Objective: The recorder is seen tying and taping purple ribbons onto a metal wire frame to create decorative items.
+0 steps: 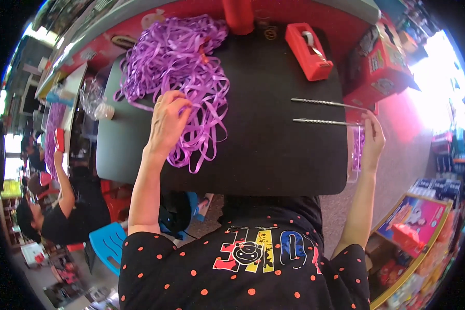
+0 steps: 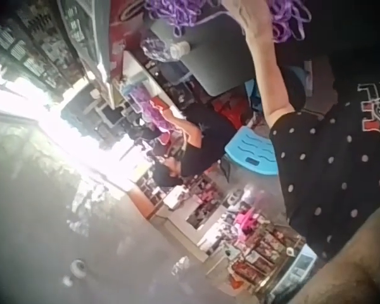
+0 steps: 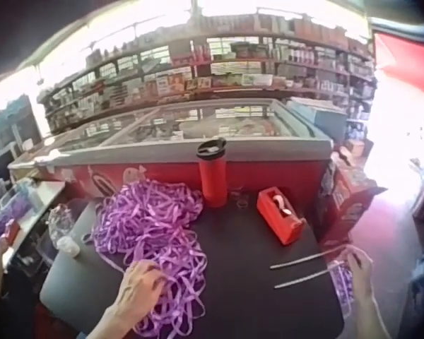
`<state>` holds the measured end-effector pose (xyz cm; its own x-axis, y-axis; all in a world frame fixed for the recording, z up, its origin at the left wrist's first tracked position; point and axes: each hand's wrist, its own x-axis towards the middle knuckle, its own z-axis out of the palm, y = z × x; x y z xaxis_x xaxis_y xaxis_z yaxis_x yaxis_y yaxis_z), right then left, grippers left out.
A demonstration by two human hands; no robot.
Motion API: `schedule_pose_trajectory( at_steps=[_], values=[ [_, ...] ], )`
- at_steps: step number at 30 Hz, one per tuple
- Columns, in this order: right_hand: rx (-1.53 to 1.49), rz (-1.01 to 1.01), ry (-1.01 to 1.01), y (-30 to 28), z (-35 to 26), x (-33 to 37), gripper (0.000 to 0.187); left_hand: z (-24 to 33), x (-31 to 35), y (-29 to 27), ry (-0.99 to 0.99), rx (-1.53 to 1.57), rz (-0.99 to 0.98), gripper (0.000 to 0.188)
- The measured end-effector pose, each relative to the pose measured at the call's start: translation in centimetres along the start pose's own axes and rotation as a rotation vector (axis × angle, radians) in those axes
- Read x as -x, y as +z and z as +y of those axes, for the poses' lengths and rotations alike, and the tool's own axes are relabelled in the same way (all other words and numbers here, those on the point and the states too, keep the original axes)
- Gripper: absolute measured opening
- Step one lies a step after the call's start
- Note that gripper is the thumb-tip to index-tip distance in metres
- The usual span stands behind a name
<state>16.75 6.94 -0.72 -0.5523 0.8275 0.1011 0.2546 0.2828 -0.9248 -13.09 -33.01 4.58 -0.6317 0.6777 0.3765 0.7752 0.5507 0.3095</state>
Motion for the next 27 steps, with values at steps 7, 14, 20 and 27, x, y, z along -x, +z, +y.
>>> schedule_pose_trajectory(
  at_steps=[7, 14, 20, 27],
  values=[
    [0.354, 0.370, -0.462, 0.0, -5.5, 6.9, 0.032, 2.6, -0.5, -4.4, -0.212, 0.485, 0.033, 0.013],
    [-0.540, -0.543, -0.309, 6.0, -15.3, 9.1, 0.042, 11.2, 0.1, -9.9, -0.203, 0.848, -0.022, 0.008],
    [-0.767, -0.854, -0.235, 6.9, -21.9, 9.0, 0.042, 20.5, -1.8, -11.7, 0.012, 0.781, -0.158, 0.008],
    [-0.317, -0.448, -0.374, -1.6, -17.9, 4.3, 0.013, 22.9, -4.2, -4.7, -0.058, 1.291, -0.784, 0.023]
  ],
)
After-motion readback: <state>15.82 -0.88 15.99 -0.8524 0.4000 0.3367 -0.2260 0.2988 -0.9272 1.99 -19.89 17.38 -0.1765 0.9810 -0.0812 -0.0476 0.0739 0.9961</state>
